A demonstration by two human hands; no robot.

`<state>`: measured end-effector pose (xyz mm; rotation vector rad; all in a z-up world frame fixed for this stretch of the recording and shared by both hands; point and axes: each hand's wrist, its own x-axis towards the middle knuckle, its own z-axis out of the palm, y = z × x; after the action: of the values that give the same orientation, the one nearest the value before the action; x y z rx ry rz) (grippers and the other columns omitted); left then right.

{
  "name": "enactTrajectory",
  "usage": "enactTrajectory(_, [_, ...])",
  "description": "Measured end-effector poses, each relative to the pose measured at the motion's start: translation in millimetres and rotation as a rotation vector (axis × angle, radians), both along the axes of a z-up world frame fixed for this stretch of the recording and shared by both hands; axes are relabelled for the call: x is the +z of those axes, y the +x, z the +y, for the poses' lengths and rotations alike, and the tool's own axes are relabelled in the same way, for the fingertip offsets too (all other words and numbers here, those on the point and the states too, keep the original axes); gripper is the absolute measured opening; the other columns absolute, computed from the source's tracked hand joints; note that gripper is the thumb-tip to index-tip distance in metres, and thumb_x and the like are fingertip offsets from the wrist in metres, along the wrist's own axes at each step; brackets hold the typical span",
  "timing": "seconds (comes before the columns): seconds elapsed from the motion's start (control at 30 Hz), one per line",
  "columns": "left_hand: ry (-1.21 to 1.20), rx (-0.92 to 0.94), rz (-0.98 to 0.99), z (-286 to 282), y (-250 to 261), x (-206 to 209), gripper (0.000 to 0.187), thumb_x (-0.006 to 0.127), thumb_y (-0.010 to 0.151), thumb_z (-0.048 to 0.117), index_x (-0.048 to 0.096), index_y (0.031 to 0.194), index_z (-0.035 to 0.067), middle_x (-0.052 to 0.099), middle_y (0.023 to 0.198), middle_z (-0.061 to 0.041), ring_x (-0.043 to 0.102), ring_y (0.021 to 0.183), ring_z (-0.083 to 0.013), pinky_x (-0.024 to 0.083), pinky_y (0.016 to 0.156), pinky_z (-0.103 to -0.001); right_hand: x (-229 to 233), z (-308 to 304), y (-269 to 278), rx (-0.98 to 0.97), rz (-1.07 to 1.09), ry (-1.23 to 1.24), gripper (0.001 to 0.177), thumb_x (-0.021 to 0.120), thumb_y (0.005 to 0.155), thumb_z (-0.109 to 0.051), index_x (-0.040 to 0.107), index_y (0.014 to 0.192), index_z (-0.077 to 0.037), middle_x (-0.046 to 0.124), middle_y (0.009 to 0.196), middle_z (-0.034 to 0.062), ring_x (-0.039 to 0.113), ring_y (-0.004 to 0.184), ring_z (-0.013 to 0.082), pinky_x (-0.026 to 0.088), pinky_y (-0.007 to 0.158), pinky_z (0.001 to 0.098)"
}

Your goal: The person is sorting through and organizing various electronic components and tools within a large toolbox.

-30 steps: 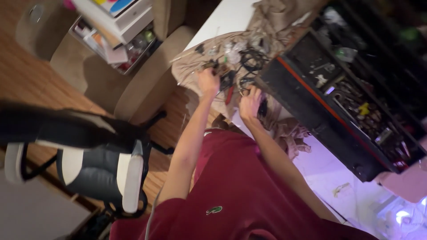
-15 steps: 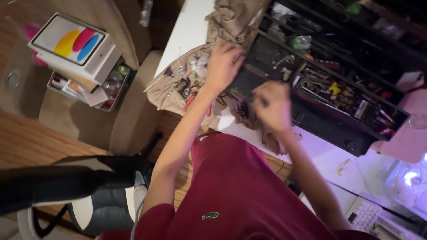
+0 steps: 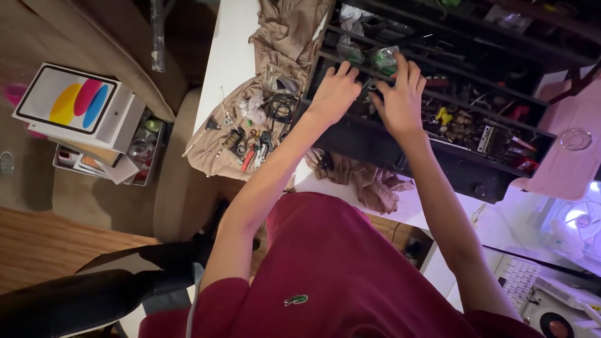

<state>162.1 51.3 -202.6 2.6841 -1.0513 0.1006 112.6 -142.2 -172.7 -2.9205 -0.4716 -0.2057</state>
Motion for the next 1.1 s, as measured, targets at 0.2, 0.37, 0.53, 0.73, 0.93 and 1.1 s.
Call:
enactTrajectory(0.2, [-0.113,-0.007,0.031,5.1,-0.2,-5.0,0.021,0.07,0.071,0.006,0.073,0.092,0.006,0.063,0.109,-0.01,0.055,0.114,-0.0303,0.049,0.086,-0.041,14.5,-2.6,-7.8,0.023,0.086,0.117,0.033,0.089,0.079,-0.017,0.08,0.11,-0.01,0.04,0.16,0.0172,0.034,0.145,0.0413,0.033,0.115,0.0535])
enactTrajectory(0.37, [-0.105,0.011,0.076,7.4,1.2,-3.7,0.023,0.072,0.069,0.005,0.072,0.092,0.005,0.063,0.108,-0.011,0.056,0.115,-0.0302,0.05,0.087,-0.041,26.0,-25.2,-7.8,-0.037,0.087,0.203,0.029,0.09,0.086,-0.019,0.081,0.112,-0.01,0.042,0.156,0.0165,0.031,0.147,0.0438,0.03,0.122,0.0559])
enactTrajectory(0.53, [-0.141,0.042,0.051,2.3,-1.1,-11.7,0.025,0.075,0.07,0.004,0.072,0.095,0.006,0.063,0.109,-0.012,0.056,0.115,-0.0302,0.051,0.086,-0.042,36.4,-19.7,-7.4,-0.018,0.149,0.127,0.027,0.088,0.082,-0.017,0.081,0.107,-0.01,0.044,0.159,0.0165,0.032,0.147,0.0426,0.029,0.119,0.0562])
enactTrajectory(0.73, [-0.114,0.032,0.068,5.4,-1.5,-5.2,0.034,0.076,0.067,0.004,0.071,0.101,0.006,0.064,0.108,-0.012,0.057,0.115,-0.031,0.051,0.088,-0.042,30.9,-11.7,-3.7,0.026,0.126,0.048,0.024,0.086,0.082,-0.015,0.078,0.104,-0.006,0.043,0.156,0.0172,0.031,0.152,0.0408,0.03,0.123,0.0537])
enactTrajectory(0.93, [-0.296,0.08,0.149,22.7,2.9,17.7,0.036,0.078,0.07,0.005,0.071,0.106,0.005,0.065,0.106,-0.011,0.058,0.111,-0.0327,0.053,0.087,-0.042,35.0,-3.1,-0.4,0.022,0.149,0.114,0.029,0.086,0.08,-0.013,0.079,0.108,-0.009,0.043,0.158,0.0176,0.031,0.149,0.0428,0.031,0.119,0.0551])
enactTrajectory(1.1, [-0.743,0.323,0.43,53.2,12.9,62.7,0.026,0.082,0.077,0.009,0.076,0.103,0.009,0.076,0.1,-0.004,0.061,0.08,-0.0222,0.049,0.073,-0.035,34.9,3.3,0.8,0.098,0.097,0.142,0.022,0.082,0.089,-0.01,0.074,0.109,-0.007,0.04,0.163,0.0198,0.031,0.154,0.042,0.033,0.122,0.0531])
